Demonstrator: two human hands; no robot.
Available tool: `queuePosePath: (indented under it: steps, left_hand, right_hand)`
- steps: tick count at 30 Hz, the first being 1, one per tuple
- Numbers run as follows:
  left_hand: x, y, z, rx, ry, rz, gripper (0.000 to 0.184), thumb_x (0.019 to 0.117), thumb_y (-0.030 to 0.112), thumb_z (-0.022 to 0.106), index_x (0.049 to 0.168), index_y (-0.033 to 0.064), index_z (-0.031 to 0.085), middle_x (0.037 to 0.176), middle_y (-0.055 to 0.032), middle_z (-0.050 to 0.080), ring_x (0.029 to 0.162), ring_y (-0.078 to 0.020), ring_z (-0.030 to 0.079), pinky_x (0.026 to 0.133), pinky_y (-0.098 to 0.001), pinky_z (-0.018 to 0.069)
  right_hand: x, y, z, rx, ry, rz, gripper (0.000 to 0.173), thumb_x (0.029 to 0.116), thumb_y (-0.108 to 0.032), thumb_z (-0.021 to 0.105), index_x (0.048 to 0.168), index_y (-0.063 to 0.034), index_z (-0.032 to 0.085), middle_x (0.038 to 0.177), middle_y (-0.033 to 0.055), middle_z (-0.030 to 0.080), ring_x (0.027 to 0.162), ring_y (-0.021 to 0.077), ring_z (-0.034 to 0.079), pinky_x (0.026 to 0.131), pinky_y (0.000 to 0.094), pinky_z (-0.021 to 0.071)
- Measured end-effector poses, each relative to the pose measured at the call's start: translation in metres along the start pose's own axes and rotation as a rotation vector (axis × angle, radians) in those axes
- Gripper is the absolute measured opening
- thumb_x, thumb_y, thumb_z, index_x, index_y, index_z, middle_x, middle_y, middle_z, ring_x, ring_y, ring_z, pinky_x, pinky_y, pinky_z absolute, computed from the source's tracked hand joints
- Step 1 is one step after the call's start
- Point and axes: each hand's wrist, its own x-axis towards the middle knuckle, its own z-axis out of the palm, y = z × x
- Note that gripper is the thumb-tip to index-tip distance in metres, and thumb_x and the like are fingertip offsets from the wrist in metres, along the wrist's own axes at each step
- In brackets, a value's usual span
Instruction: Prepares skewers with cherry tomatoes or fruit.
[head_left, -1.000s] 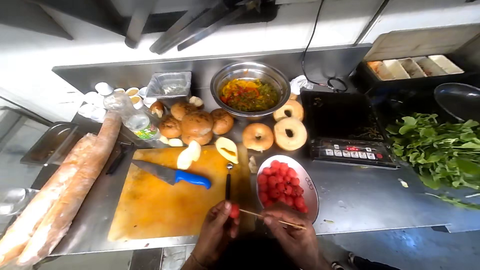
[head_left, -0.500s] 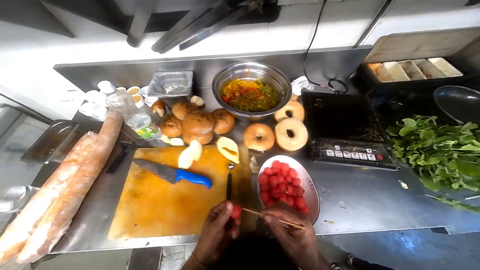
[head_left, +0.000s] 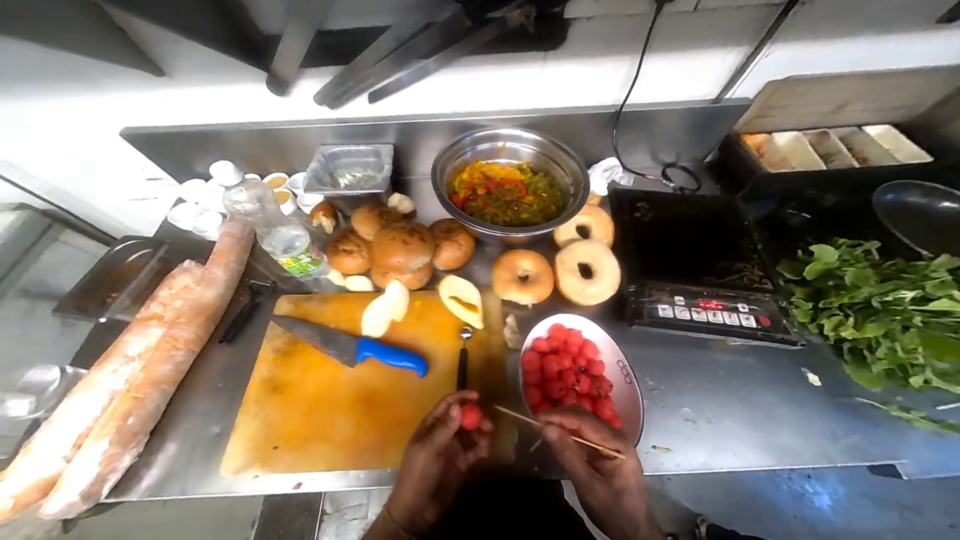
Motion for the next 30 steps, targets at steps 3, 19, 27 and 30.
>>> queuePosePath:
  steps: [3, 19, 27, 30]
  left_hand:
    - [0.001, -0.001, 0.001, -0.054, 0.059, 0.041, 0.027, 0.1017, 0.017, 0.060, 0.124, 0.0028, 0.066, 0.114, -0.0218, 0.070, 0.097, -0.0262, 0.071, 0.085, -0.0377, 0.0602]
    - [-0.002, 0.003, 0.007, -0.102, 0.228, -0.092, 0.027, 0.1079, 0.020, 0.045, 0.101, -0.0014, 0.061, 0.096, -0.0182, 0.072, 0.078, -0.0198, 0.072, 0.072, -0.0310, 0.0620]
    - [-0.003, 0.010, 0.012, -0.138, 0.228, -0.122, 0.032, 0.1121, 0.019, 0.036, 0.131, -0.0001, 0.054, 0.104, -0.0197, 0.071, 0.086, -0.0254, 0.075, 0.074, -0.0337, 0.0644]
    - [-0.004, 0.009, 0.012, -0.118, 0.219, -0.138, 0.036, 0.1128, 0.021, 0.033, 0.129, -0.0005, 0.057, 0.103, -0.0192, 0.072, 0.084, -0.0248, 0.075, 0.073, -0.0340, 0.0641]
  right_hand:
    - [-0.001, 0.002, -0.001, 0.013, 0.008, 0.000, 0.017, 0.0982, -0.014, 0.067, 0.105, -0.0026, 0.077, 0.100, 0.0066, 0.075, 0.089, 0.0124, 0.072, 0.079, 0.0267, 0.0618]
    - [-0.002, -0.003, 0.006, 0.054, -0.050, -0.022, 0.016, 0.0986, -0.015, 0.067, 0.102, -0.0031, 0.077, 0.098, 0.0067, 0.076, 0.091, 0.0135, 0.072, 0.083, 0.0282, 0.0617]
    - [-0.003, -0.007, 0.007, 0.055, -0.048, -0.025, 0.017, 0.1001, -0.016, 0.066, 0.103, -0.0039, 0.077, 0.099, 0.0058, 0.076, 0.091, 0.0118, 0.072, 0.083, 0.0271, 0.0616]
    - [-0.005, -0.011, 0.009, 0.056, -0.026, -0.021, 0.016, 0.1000, -0.015, 0.066, 0.103, -0.0041, 0.077, 0.098, 0.0057, 0.076, 0.090, 0.0121, 0.073, 0.082, 0.0271, 0.0621]
